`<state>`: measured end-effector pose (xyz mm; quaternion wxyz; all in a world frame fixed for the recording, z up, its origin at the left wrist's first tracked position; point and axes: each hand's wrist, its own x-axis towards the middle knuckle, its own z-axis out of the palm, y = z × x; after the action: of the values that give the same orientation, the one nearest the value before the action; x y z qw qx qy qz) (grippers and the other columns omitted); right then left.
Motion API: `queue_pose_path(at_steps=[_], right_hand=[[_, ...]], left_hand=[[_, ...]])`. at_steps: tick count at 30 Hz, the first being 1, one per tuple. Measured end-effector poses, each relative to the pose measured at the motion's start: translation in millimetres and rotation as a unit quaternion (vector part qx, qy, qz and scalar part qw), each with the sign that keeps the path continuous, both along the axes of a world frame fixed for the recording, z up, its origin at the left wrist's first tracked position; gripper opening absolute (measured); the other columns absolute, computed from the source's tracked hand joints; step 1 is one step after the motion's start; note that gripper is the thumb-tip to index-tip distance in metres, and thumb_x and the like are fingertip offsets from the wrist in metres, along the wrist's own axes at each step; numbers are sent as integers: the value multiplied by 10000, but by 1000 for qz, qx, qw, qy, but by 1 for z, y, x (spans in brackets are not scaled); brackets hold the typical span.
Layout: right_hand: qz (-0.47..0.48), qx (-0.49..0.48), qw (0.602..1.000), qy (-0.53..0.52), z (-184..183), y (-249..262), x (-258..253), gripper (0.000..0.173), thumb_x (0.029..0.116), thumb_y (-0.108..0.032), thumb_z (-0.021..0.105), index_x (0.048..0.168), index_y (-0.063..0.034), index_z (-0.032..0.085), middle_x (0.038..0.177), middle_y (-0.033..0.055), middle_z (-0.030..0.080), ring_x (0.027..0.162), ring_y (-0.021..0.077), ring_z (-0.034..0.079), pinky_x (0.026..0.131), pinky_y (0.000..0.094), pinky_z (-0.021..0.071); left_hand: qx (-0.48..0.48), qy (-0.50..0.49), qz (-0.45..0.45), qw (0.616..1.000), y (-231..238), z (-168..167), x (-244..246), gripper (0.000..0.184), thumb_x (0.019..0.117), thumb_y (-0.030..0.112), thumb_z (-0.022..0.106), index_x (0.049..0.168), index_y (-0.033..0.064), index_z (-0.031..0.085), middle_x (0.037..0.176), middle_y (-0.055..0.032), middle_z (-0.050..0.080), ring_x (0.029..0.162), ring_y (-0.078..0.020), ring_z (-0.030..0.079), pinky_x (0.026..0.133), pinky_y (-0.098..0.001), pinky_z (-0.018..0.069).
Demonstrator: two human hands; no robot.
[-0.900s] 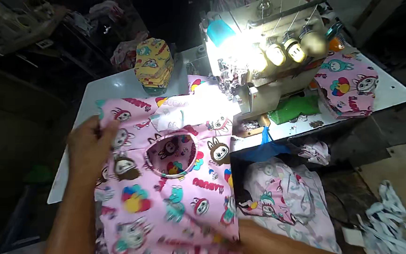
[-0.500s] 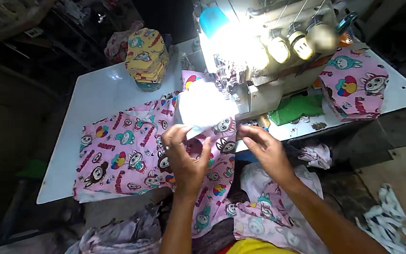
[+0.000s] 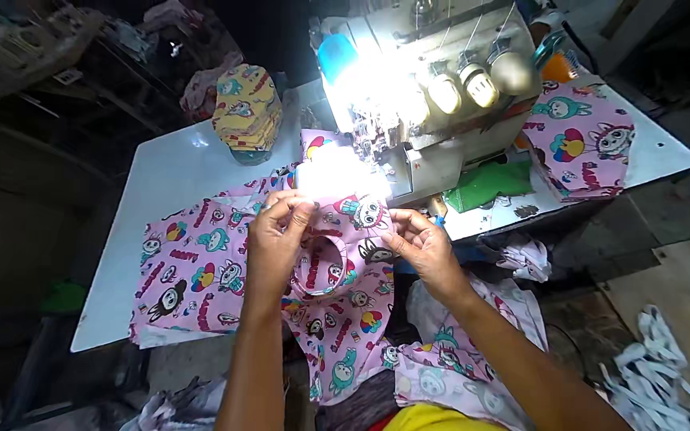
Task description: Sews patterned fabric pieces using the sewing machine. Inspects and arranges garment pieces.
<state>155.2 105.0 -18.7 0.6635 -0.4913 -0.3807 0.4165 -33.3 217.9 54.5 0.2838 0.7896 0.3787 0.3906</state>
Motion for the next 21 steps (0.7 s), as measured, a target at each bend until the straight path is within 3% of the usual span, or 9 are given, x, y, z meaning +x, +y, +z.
queue_pose_path(at_steps=[2,4,5,6,7,8,11,17,21], right_hand=[[0,-7,1000,-13,-2,0,-3,234,924,-118,719,1152,-63,715,991,21,697,863,82,662,767,256,573],[3,-5,1000,-18,-4,-3,-6,91,943,-126,698,990,-55,731,987,26,663,882,91,643,787,267,570],[7,-7,1000,-13,-4,-5,-7,93,965,-129,676,986,-49,719,990,29,668,884,90,655,801,271,583],[13,-12,1000,-6,-4,-8,-8,114,995,-138,642,1026,-41,693,971,28,681,866,85,670,800,275,591],[21,-20,1000,0,-4,-13,-8,131,1021,-146,604,1072,-36,654,926,19,685,831,71,675,782,266,591],[31,-29,999,0,-4,-18,-9,149,1038,-161,573,1107,-38,620,889,4,676,794,52,665,747,244,578],[44,-28,998,-27,-4,-38,-14,208,1029,-131,556,1182,6,594,900,-9,706,796,11,667,724,199,557],[16,4,998,-60,-5,-48,-12,221,1024,-109,574,1158,40,667,1002,12,737,891,-17,680,819,155,562],[12,19,998,-56,-1,-28,-4,221,1021,-103,581,1143,49,684,996,23,741,879,-26,677,806,136,558]], left_hand=[[-60,2,3,998,12,10,1,226,1068,204,535,1060,24,672,946,45,657,841,53,602,788,-165,507],[-16,33,9,999,26,15,3,256,1081,230,502,1083,40,674,896,47,652,782,47,595,741,-161,502],[44,72,12,996,24,20,4,279,1084,238,499,1088,29,684,917,3,668,796,2,611,747,-194,511],[113,124,2,986,14,27,6,295,1081,210,502,1087,-17,690,962,-96,685,837,-123,634,776,-307,516],[177,185,-24,966,-5,33,9,272,1069,160,518,1054,-58,680,959,-186,667,831,-270,650,750,-433,533],[226,234,-49,945,-27,33,13,222,1036,123,562,1008,-55,691,906,-212,663,779,-337,666,684,-483,549],[288,289,-86,909,-83,2,23,178,984,141,609,975,36,753,786,-133,691,577,-267,653,485,-375,514],[279,282,-5,918,-87,-4,46,208,993,165,604,1001,65,786,817,-119,717,591,-217,646,487,-296,465],[266,293,25,918,-72,5,62,212,994,169,602,996,66,787,777,-110,704,598,-217,648,494,-294,466]])
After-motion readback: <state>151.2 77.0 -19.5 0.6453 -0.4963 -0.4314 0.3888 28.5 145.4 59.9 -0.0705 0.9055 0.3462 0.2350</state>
